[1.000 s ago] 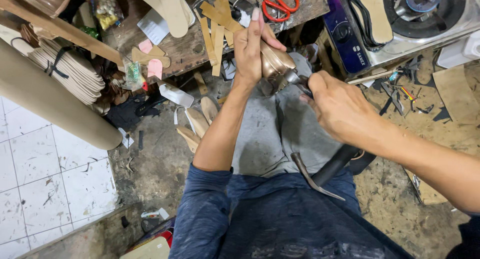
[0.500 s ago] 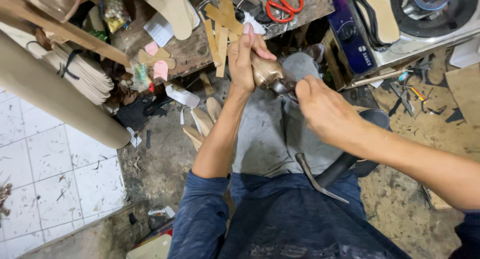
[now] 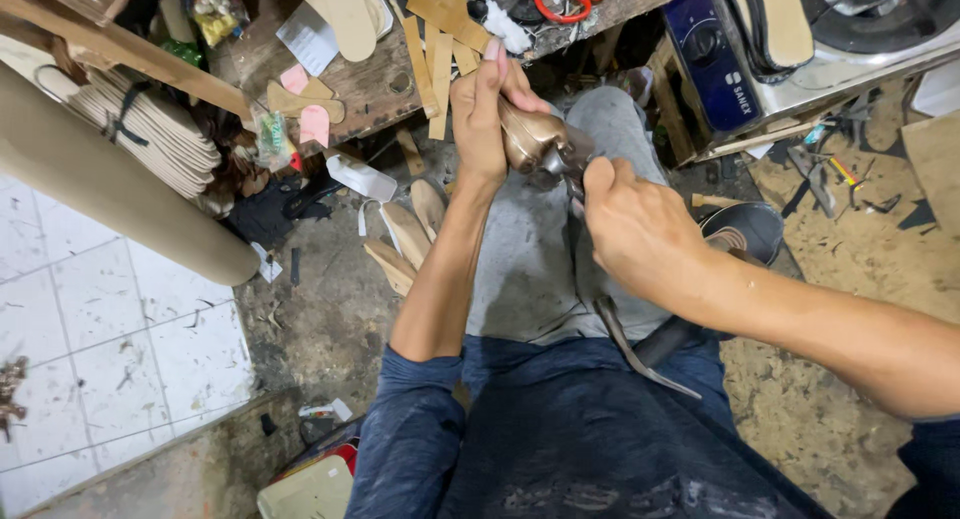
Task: The person uses a curved metal tool to press and smooth the edges of a metallic shoe upper, repeatedly bending and tucking the material around the sole. The person then places the shoe on a shelf and picks up a wooden shoe last to inspect it.
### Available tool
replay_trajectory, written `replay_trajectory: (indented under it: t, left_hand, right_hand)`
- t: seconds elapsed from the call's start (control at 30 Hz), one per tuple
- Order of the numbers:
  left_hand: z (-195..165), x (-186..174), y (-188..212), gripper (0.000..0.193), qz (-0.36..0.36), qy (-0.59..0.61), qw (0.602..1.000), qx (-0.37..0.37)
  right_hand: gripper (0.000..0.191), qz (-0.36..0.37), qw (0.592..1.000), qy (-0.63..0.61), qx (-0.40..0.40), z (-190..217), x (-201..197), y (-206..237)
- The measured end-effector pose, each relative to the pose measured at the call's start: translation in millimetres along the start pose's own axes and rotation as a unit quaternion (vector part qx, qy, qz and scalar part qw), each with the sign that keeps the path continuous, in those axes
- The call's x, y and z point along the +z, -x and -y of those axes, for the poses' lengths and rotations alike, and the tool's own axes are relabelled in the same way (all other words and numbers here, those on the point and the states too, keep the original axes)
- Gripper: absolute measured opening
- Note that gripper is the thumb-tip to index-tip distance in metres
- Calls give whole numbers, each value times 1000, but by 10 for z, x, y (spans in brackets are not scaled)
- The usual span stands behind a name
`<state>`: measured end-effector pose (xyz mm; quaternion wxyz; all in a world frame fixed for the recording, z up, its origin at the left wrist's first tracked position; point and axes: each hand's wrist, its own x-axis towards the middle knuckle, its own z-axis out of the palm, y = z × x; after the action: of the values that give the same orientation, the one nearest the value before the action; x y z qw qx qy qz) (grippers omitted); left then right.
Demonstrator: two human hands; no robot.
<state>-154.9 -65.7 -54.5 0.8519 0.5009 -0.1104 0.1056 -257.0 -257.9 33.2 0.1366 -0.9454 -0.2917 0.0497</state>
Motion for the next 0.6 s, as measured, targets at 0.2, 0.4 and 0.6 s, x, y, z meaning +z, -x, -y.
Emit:
replay_trajectory:
  t: [0.2, 0.4, 0.6]
  left_hand:
    - [-146, -89, 147, 55, -9, 43, 999, -6]
    - [-227, -144, 279, 56, -10, 95, 995, 24]
    - [-123, -247, 226, 55, -31, 90, 994, 58]
  right_hand:
    - [32, -86, 990, -64, -92, -13, 0, -9]
    - [23, -6, 980, -197, -42, 28, 55, -17]
    - [25, 5, 979, -202, -32, 52, 38, -30]
